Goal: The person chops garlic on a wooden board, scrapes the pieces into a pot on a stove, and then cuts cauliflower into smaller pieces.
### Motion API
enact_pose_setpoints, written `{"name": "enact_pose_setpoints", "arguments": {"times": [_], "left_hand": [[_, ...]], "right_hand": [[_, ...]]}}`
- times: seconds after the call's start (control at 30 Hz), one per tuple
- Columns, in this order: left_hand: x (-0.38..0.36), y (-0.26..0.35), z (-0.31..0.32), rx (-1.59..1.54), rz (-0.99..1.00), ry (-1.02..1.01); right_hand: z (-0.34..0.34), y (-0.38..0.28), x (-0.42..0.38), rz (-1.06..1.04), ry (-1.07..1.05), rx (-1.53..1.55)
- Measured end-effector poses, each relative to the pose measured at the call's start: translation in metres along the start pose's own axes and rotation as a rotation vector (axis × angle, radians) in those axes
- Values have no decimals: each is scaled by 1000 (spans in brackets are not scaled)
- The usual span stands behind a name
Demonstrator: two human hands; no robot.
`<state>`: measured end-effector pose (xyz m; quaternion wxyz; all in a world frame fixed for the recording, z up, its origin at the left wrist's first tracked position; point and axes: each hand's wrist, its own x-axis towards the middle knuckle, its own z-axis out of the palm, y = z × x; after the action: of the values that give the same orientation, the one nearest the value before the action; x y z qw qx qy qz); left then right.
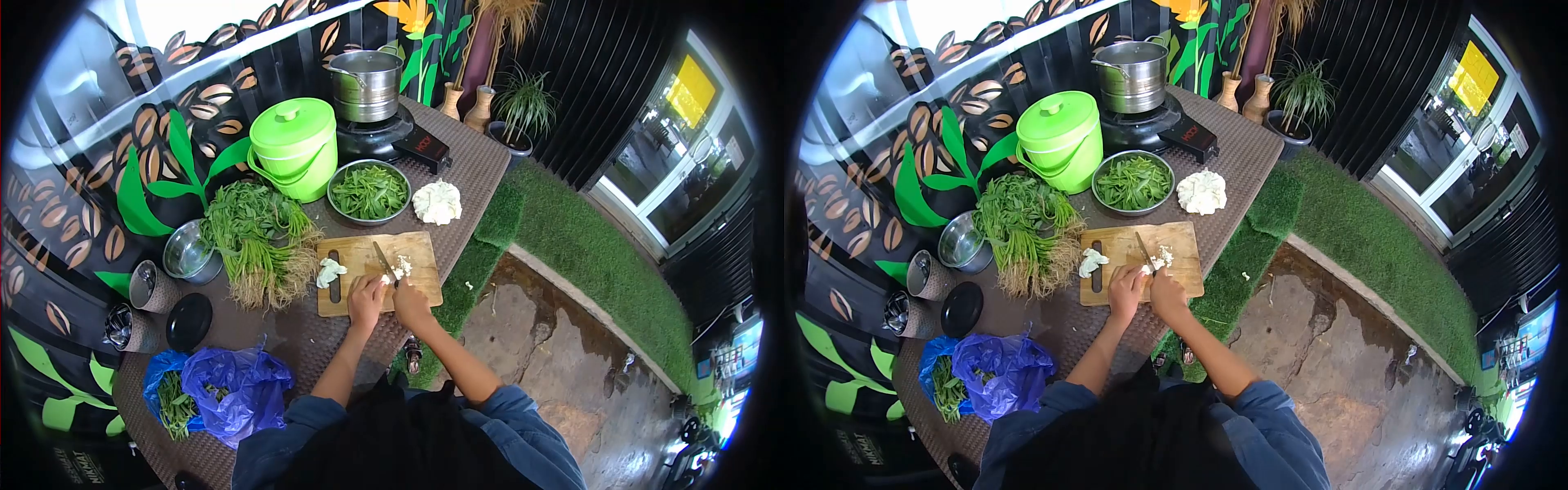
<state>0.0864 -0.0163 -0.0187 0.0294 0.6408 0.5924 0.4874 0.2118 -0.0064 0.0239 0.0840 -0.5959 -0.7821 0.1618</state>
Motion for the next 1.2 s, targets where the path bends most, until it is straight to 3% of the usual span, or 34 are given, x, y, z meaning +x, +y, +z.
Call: {"name": "enact_pose_setpoints", "arguments": {"times": [0.1,0.3,0.53,0.7,1.03,1.1,1.2], "left_hand": [[1,2,-1,-6,10,18],[1,-1,-1,-4,-1,-24],[2,3,0,-16,-4,13],[3,7,-3,-5,-21,13],[0,2,-3,-30,-21,9],[-1,0,-2,-31,-43,2],[-1,-1,-1,-38,-55,11]], "right_hand": [[15,-16,-12,141,44,11],[8,-2,6,32,64,67],[19,-13,-9,146,61,34],[18,-3,-5,-16,149,-42],[21,-4,14,-70,225,-111],[-3,-10,15,30,22,66],[1,-11,1,28,29,27]]}}
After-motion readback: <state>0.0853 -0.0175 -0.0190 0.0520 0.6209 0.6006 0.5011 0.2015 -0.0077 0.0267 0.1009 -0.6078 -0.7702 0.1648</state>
